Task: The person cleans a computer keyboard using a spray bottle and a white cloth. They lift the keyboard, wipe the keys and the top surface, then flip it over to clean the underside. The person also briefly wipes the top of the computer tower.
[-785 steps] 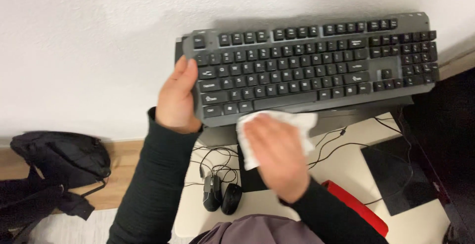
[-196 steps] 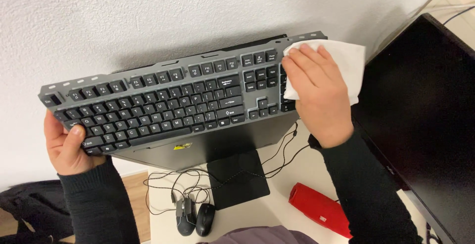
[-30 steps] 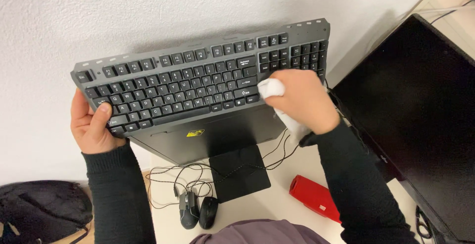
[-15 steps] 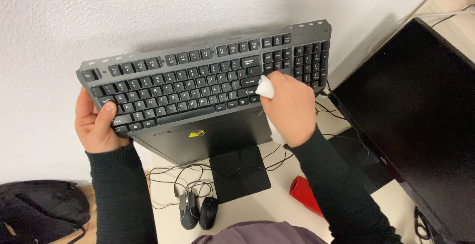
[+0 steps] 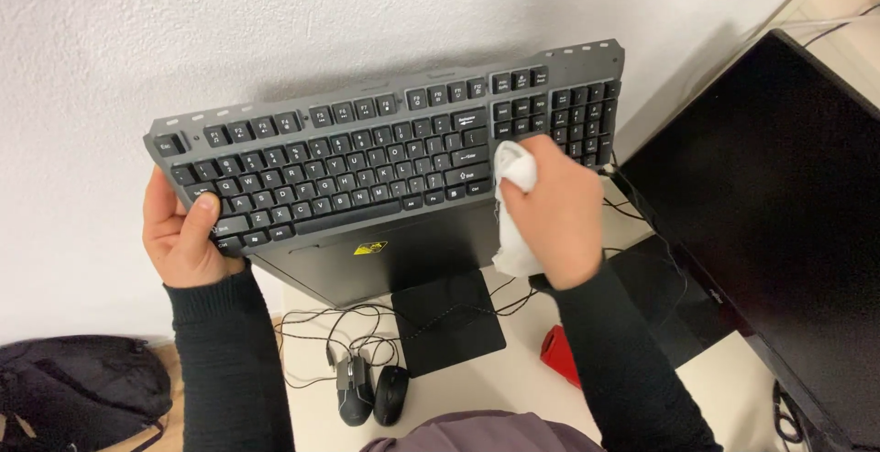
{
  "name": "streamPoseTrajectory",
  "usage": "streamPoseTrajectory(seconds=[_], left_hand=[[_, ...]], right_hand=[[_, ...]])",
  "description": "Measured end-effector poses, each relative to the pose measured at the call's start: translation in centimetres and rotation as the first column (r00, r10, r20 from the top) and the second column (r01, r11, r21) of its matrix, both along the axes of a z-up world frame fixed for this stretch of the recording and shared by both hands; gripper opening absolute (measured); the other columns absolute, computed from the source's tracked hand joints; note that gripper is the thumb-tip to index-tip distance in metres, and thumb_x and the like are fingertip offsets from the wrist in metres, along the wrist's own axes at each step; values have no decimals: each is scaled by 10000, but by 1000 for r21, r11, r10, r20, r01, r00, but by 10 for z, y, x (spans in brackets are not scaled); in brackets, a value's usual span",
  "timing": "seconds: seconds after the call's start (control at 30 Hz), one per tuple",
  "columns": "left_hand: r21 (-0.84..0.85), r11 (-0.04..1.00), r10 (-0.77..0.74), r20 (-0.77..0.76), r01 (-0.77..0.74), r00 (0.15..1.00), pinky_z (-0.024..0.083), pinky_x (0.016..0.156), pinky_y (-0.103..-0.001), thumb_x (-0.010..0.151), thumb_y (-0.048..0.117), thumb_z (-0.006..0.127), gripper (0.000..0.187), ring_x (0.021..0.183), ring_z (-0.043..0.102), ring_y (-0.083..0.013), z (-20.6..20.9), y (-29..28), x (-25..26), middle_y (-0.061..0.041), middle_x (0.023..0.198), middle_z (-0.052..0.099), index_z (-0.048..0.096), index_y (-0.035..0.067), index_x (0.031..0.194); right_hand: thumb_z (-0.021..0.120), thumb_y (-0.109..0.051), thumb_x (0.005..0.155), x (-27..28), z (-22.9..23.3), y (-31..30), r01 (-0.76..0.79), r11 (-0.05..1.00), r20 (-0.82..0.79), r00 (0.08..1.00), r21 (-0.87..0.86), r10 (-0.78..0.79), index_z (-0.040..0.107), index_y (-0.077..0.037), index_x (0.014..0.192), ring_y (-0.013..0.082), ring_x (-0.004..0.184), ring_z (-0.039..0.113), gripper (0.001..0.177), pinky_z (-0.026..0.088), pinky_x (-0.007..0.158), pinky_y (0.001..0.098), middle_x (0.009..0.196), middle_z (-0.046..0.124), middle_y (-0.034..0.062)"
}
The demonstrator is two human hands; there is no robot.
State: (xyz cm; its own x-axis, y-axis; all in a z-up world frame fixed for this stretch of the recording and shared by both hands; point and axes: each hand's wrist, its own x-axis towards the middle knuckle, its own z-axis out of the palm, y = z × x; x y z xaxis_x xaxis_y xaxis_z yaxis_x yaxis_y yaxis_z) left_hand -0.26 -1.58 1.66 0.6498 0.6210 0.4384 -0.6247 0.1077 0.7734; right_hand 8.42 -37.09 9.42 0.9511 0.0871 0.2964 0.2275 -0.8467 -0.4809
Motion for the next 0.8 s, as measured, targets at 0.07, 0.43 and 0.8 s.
streamPoseTrajectory(seconds=[0.07,0.43,0.8], left_hand=[[-12,1000,-22,21,22,1000,570,1152,-383,895,112,720,653,1257,660,-212,-4,3,0,-121,1407,655,521,55,1514],[8,1000,-14,8,14,1000,564,1153,-378,888,152,733,629,1254,653,-206,4,-1,-1,-103,1397,656,548,58,1483],[35,999,-18,-29,19,999,586,1146,-365,872,199,755,663,1240,674,-203,9,-3,-1,-99,1373,678,553,55,1487]], right_hand=[[633,-252,867,-6,-1,12,11,992,3,1000,-126,-11,636,-186,1039,423,717,665,184,469,658,511,744,708,95],[635,-140,821,-37,-63,2,-163,973,160,978,166,136,589,-101,1405,274,1171,675,588,507,951,387,1317,705,83],[623,-135,835,-49,-66,-23,-259,903,158,963,344,216,661,-138,1315,203,1100,714,481,529,914,307,1260,737,11]])
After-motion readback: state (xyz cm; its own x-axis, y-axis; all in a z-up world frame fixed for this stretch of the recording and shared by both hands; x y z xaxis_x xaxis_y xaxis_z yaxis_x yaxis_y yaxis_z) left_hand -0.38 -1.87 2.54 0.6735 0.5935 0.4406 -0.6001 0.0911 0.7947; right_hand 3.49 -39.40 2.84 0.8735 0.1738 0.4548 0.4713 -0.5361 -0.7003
